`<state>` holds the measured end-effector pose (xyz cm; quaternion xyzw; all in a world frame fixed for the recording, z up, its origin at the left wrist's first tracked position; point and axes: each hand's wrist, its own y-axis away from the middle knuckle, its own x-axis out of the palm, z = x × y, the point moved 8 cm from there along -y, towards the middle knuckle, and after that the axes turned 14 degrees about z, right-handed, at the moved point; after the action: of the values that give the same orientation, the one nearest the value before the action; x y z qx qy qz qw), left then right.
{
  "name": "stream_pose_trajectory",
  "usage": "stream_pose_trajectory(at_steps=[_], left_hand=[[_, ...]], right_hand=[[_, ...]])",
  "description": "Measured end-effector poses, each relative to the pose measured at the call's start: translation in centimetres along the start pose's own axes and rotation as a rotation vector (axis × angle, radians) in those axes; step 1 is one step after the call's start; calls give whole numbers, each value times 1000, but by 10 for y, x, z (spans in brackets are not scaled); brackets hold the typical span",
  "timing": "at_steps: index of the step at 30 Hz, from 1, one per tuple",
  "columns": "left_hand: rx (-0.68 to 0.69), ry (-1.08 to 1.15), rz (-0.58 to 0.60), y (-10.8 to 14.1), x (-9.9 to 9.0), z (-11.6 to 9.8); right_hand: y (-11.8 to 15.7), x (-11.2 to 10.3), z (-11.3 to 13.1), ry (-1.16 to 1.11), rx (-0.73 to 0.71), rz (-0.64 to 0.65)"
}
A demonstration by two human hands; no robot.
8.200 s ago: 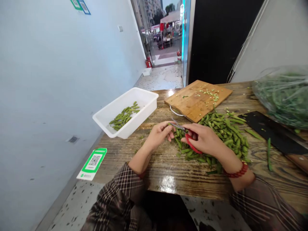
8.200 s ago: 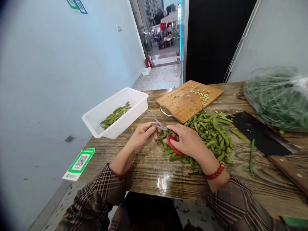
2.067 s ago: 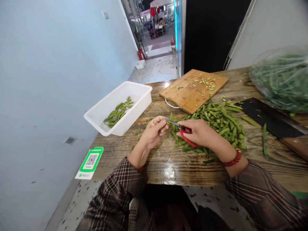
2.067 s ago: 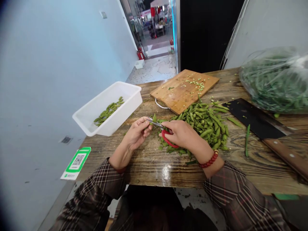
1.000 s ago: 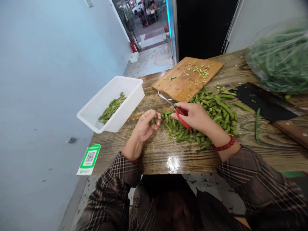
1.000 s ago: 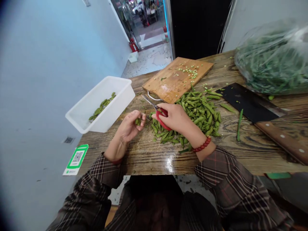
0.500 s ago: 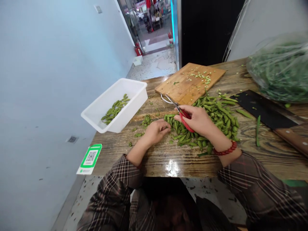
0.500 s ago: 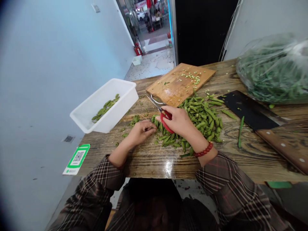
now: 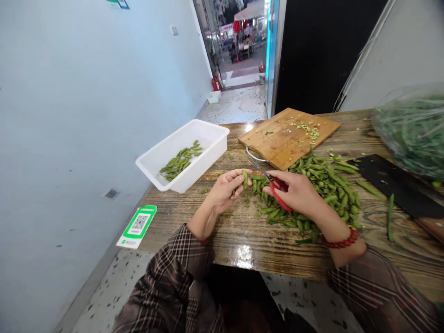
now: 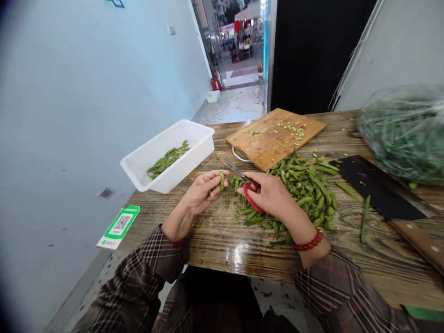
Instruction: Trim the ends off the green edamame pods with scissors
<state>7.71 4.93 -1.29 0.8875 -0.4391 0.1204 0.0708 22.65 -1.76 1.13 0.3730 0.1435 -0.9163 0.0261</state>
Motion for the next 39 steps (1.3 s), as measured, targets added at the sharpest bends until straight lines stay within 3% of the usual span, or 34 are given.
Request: stream_pose_trajectory(at_steps=[9, 19, 32, 39], left_hand=[[70, -32, -196, 5, -13, -1], [53, -96, -144, 3, 4, 3], [51, -198, -125, 0, -5, 2], [6, -149, -105, -1, -5, 8]], right_hand=[[1, 10, 10, 59, -96, 118], [1, 21, 15, 41, -112, 169], [-1, 22, 15, 10, -126, 195], [-1, 21, 16, 5, -109, 232]])
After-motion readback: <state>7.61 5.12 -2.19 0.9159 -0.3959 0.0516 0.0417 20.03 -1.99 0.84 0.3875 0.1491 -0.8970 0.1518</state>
